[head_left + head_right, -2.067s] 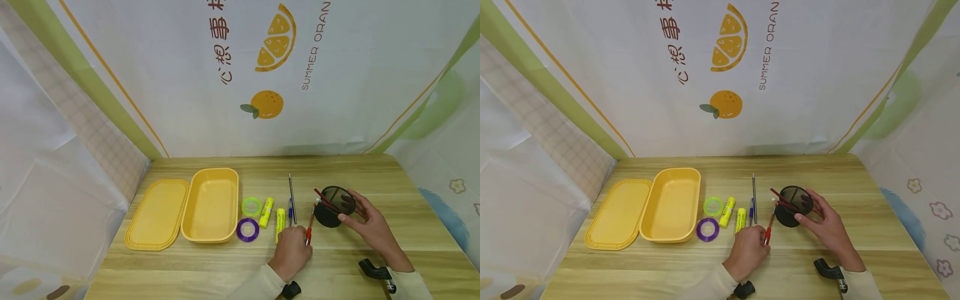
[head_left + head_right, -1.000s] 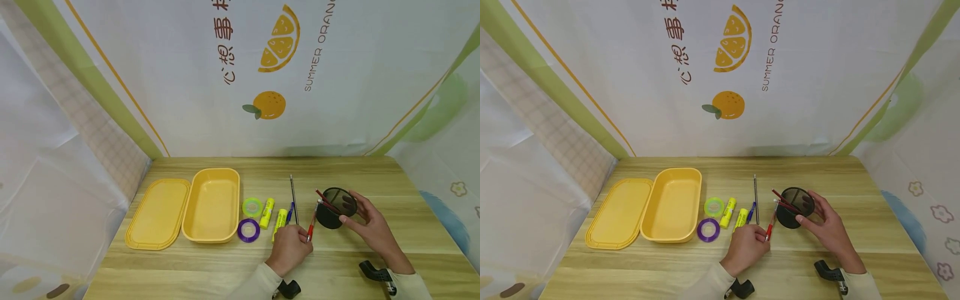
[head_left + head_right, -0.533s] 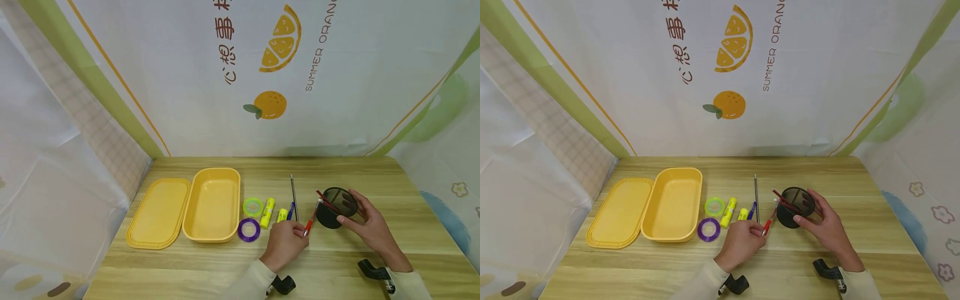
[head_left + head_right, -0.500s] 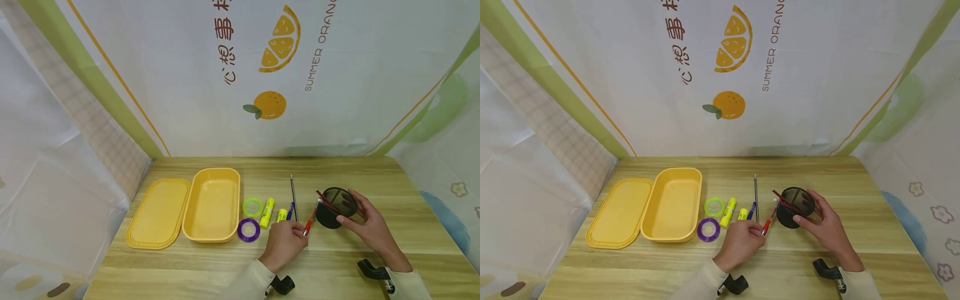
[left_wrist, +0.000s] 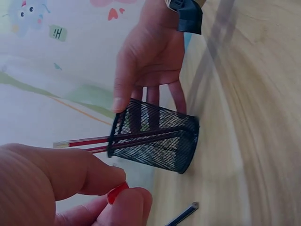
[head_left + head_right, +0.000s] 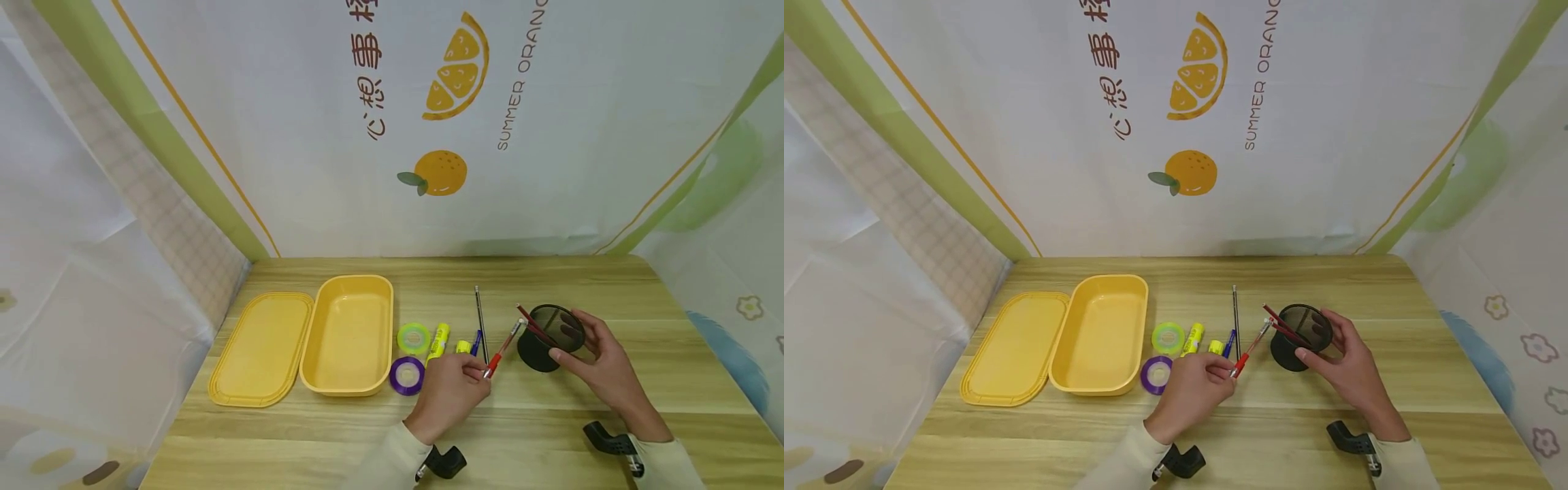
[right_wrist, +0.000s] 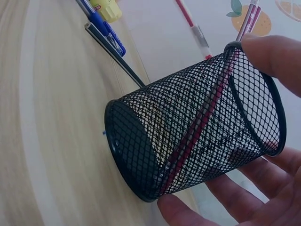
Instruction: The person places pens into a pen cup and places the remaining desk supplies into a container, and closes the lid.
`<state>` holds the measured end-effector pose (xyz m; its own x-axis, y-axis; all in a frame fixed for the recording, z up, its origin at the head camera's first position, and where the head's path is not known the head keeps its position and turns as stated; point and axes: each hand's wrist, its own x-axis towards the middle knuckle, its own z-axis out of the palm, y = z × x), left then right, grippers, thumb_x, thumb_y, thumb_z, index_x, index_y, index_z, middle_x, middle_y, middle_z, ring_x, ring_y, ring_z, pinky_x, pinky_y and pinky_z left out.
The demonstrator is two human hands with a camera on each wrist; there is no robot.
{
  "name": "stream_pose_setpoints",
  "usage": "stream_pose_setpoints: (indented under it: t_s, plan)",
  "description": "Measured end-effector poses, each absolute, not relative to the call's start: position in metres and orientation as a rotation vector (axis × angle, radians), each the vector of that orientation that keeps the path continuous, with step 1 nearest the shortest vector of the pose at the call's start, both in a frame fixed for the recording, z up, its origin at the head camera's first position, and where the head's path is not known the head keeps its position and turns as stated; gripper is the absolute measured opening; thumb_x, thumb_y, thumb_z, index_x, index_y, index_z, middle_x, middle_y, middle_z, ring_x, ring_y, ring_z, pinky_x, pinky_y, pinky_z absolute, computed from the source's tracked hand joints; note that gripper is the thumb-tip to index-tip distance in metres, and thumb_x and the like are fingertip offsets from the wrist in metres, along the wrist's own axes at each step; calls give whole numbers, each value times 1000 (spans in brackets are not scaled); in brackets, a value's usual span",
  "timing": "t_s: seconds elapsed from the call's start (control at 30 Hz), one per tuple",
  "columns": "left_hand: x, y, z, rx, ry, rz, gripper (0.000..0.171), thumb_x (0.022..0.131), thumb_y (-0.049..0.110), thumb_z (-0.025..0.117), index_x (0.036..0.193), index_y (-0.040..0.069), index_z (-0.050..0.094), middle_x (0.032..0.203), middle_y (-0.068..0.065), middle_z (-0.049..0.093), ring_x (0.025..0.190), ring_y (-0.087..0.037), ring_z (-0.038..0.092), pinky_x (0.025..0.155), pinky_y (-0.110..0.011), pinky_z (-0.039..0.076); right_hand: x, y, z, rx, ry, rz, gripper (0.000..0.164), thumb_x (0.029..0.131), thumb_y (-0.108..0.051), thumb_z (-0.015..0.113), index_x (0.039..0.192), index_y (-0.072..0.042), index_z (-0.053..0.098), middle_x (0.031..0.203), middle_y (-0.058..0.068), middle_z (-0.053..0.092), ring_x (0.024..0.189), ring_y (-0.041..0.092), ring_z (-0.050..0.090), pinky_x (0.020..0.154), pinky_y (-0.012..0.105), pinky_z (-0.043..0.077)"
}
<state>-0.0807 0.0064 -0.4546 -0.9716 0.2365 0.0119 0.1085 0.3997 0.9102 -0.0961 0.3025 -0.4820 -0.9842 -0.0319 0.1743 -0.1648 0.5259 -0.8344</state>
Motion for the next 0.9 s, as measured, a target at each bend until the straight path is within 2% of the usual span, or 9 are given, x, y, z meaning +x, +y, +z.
stream_pose_setpoints:
  t_s: [0.23,0.37,0.43,0.47,0.5,0.6,0.63,0.73,0.9]
  plan:
    - [-76,-5,-449,323,2516,1634,12,84,6,78,95,7,81,79,9,73,68,6,65,64,-15,56,-96,303,-483,139,-2642,1471,87,99,-20,77,168,-12,25,162,27,45,129,-18,39,95,-2,33]
    - [-73,-12,-443,358,2536,1607,12,84,6,78,96,7,81,80,8,74,68,6,65,65,-15,56,-96,303,-479,108,-2683,1470,89,100,-24,76,169,-16,21,166,25,40,150,22,45,104,7,38]
    - [-71,-16,-440,381,2549,1595,10,85,6,77,95,7,80,80,7,75,68,7,65,65,-14,56,-96,303,-477,101,-2691,1478,90,101,-25,75,170,-17,19,167,25,37,150,44,40,118,26,41]
    - [-71,-18,-438,394,2555,1592,10,85,6,77,94,7,80,80,7,75,68,6,65,65,-14,56,-97,303,-477,95,-2697,1474,90,101,-26,75,170,-17,19,167,25,37,149,49,39,117,27,41]
    - [-70,-20,-436,407,2560,1587,9,86,6,78,94,7,80,80,7,75,69,6,65,65,-14,56,-97,303,-476,98,-2693,1480,90,101,-26,75,170,-17,19,168,25,37,149,51,38,120,38,41]
    - [-68,-25,-429,444,2573,1577,7,88,6,78,94,8,80,80,7,75,69,6,64,65,-13,55,-98,303,-476,96,-2699,1456,89,101,-27,75,170,-17,21,167,24,38,150,46,40,117,26,42]
    - [-67,-27,-428,460,2573,1579,7,88,6,78,95,7,80,80,6,75,69,7,64,65,-13,56,-98,304,-476,94,-2703,1446,88,101,-28,75,170,-17,21,167,24,39,150,44,41,112,16,41]
    - [-67,-28,-422,501,2572,1596,9,88,5,77,96,8,81,82,5,76,69,8,66,66,-13,56,-98,304,-477,95,-2702,1437,88,100,-28,75,169,-18,22,166,24,40,149,40,42,100,5,37]
    - [-70,-25,-414,539,2551,1659,11,89,6,76,97,11,82,84,7,78,71,8,68,65,-14,57,-99,304,-478,105,-2679,1469,88,100,-23,76,169,-17,22,165,25,41,147,48,41,95,1,35]
